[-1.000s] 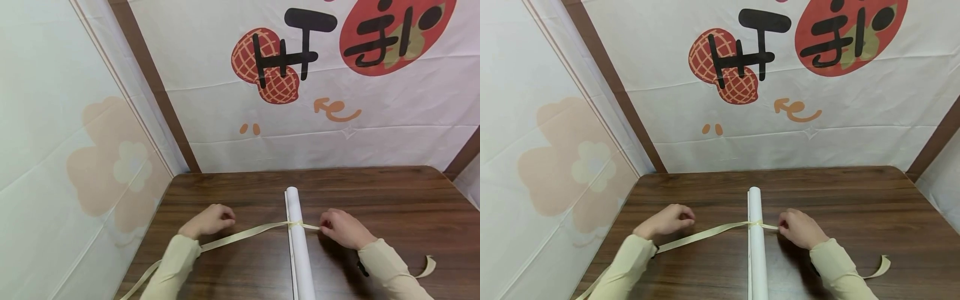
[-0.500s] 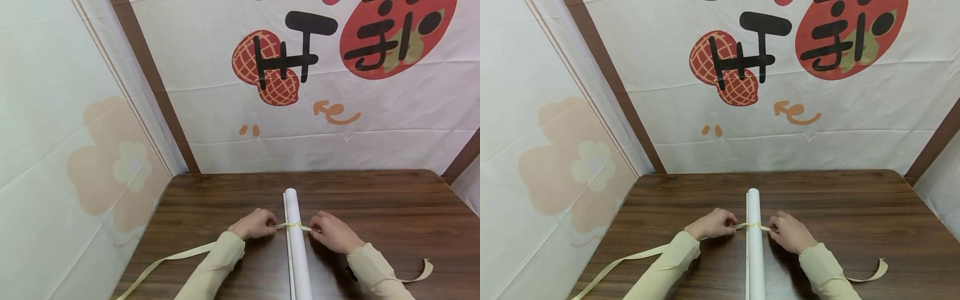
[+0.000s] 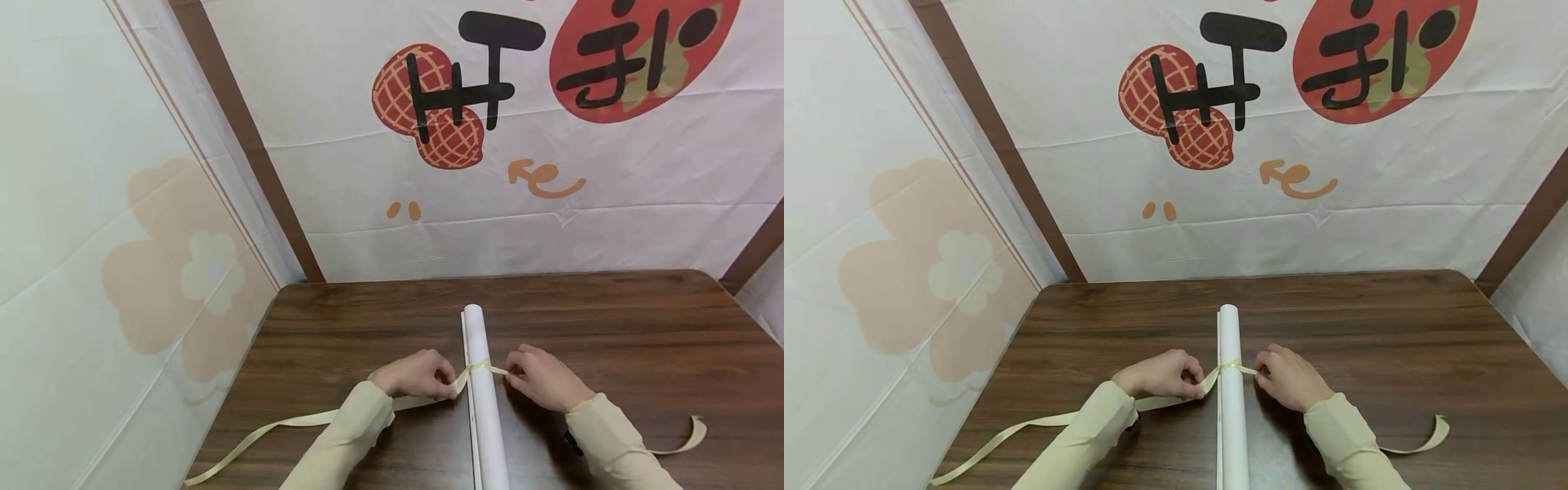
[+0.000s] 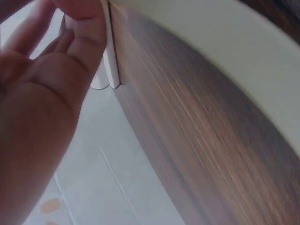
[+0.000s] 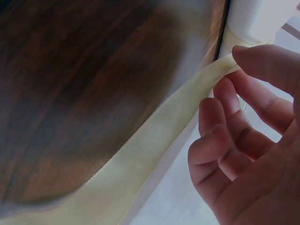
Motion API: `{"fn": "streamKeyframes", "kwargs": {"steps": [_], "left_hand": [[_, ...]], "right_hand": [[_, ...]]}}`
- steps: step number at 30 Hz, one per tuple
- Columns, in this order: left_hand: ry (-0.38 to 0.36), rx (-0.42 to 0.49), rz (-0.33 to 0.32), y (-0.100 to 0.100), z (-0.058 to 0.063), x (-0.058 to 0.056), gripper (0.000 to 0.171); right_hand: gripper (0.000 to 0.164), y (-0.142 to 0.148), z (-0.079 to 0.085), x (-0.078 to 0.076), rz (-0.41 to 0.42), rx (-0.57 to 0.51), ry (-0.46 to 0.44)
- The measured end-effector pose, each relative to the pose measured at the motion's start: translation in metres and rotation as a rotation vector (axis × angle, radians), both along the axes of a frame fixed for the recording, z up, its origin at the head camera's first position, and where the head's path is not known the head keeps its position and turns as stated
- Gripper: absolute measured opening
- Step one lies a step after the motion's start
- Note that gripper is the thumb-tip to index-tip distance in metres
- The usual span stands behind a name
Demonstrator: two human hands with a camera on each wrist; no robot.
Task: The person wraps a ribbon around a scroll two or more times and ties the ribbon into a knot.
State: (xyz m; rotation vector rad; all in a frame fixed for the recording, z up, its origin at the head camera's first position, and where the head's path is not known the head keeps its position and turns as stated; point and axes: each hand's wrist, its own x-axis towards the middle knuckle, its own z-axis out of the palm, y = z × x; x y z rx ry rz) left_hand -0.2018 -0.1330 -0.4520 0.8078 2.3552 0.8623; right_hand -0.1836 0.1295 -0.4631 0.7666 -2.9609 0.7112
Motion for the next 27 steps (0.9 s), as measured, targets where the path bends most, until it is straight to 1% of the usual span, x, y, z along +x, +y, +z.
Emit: {"fn": "streamKeyframes", "kwargs": {"steps": [2,6,12,16,18,21,24,27], "left_hand": [[0.035,0.030,-0.016,0.001,0.001,0.000,0.003],[0.100,0.112,-0.002,0.003,0.003,0.000,0.005],[0.080,0.295,0.071,0.009,0.002,0.002,0.004],[0.060,0.379,0.117,0.012,0.000,0.002,0.004],[0.050,0.404,0.132,0.014,-0.002,0.002,0.006],[0.055,0.433,0.139,0.018,-0.007,0.000,0.009],[0.080,0.442,0.169,0.023,-0.012,0.000,0.012],[0.132,0.441,0.225,0.027,-0.014,0.000,0.013]], "right_hand": [[0.009,0.000,0.000,0.000,0.000,0.002,-0.011],[0.009,-0.001,-0.001,-0.001,-0.003,0.003,-0.017],[0.008,-0.001,0.000,-0.001,-0.014,0.009,-0.037],[0.008,-0.001,0.000,-0.002,-0.013,0.006,-0.048],[0.008,-0.002,-0.001,-0.002,-0.008,0.002,-0.051],[0.007,-0.002,-0.001,-0.002,0.005,-0.006,-0.051],[0.007,-0.003,-0.001,-0.002,0.010,-0.010,-0.042],[0.007,-0.003,-0.001,-0.002,0.013,-0.012,-0.033]]}}
